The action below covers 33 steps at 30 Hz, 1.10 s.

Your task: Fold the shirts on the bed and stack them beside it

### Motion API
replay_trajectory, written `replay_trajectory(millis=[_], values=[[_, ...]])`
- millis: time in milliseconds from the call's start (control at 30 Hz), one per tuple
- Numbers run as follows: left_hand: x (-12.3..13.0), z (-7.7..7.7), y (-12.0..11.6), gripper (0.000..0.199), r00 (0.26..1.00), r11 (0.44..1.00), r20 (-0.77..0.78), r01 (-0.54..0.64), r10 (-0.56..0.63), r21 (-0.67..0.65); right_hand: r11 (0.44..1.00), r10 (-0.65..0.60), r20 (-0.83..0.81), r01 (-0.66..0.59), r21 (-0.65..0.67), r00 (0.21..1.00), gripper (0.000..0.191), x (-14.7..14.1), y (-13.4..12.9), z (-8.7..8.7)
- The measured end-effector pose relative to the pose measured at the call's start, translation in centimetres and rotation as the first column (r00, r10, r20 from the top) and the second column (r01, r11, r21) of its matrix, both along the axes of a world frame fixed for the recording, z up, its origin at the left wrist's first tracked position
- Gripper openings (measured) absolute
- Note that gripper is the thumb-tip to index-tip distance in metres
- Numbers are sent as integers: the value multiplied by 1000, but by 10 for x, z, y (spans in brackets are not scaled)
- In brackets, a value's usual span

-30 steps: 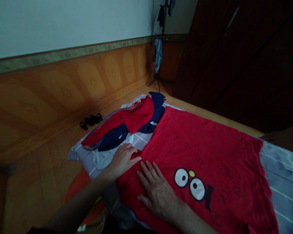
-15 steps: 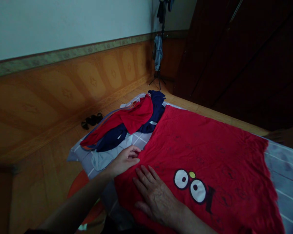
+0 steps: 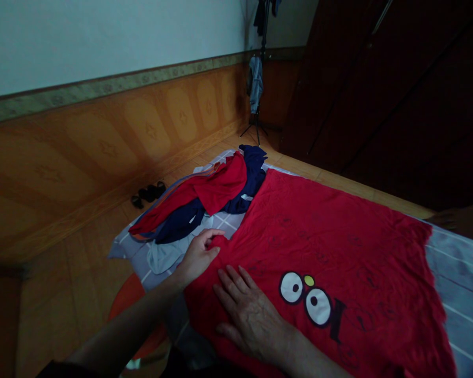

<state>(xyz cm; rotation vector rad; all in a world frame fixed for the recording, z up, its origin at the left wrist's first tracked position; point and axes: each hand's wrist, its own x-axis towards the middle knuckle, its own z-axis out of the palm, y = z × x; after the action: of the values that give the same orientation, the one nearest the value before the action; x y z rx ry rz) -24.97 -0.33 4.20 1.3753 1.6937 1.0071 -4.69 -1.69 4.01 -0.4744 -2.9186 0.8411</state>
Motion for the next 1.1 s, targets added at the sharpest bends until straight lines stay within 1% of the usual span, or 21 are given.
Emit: replay_trajectory(millis=[67, 133, 200, 267, 333, 400, 433, 533, 600, 667, 700, 767, 933, 1033, 1100], values=[[-4, -6, 1, 42, 983, 999, -186, 10, -1, 50, 1000, 1, -3, -1, 7, 1000, 65, 0, 0, -1], [-8, -9, 0, 46, 940, 997, -341, 38, -12, 72, 1000, 0, -11, 0, 17, 1000, 65, 0, 0, -2], [-10, -10, -1, 44, 889, 994, -458, 63, -17, 86, 1000, 0, -18, 0, 28, 1000, 65, 0, 0, -3], [-14, -5, -5, 35, 843, 993, -537, 80, -24, 81, 999, 1, -26, 0, 40, 1000, 65, 0, 0, -4], [-20, 4, -9, 26, 805, 996, -593, 70, -29, 46, 998, 0, -39, 2, 56, 999, 66, 0, 0, -5], [-27, 16, -15, 20, 762, 999, -647, 42, -43, -17, 997, -10, -59, 14, 74, 998, 69, 1, 0, -8], [-30, 22, -18, 18, 735, 997, -675, 34, -68, -64, 996, -14, -67, 19, 82, 998, 70, 1, 0, -9], [-38, 36, -28, 19, 640, 965, -733, 55, -230, -255, 996, -11, -60, 16, 83, 998, 70, 1, 0, -9], [-40, 39, -33, 25, 576, 928, -745, 67, -336, -367, 997, -5, -46, 8, 77, 999, 68, 0, -1, -6], [-39, 39, -37, 29, 536, 904, -752, 50, -382, -424, 998, -1, -43, 4, 70, 999, 68, 0, -3, -3], [-38, 38, -37, 29, 530, 898, -752, 41, -392, -439, 998, 9, -42, -6, 60, 999, 68, -1, -4, -1], [-38, 34, -38, 24, 546, 894, -738, 45, -396, -447, 999, 45, -30, -44, 26, 999, 67, -1, -7, 2], [-47, 28, -39, 9, 660, 911, -668, 62, -344, -408, 990, 128, -23, -130, -62, 991, 59, -1, -13, 4], [-52, 27, -40, 12, 729, 945, -634, 53, -258, -324, 981, 171, -46, -175, -83, 984, 58, -1, -15, 3], [-53, 27, -42, 11, 749, 970, -629, 72, -206, -232, 979, 181, -52, -185, -86, 982, 60, -2, -16, 4]])
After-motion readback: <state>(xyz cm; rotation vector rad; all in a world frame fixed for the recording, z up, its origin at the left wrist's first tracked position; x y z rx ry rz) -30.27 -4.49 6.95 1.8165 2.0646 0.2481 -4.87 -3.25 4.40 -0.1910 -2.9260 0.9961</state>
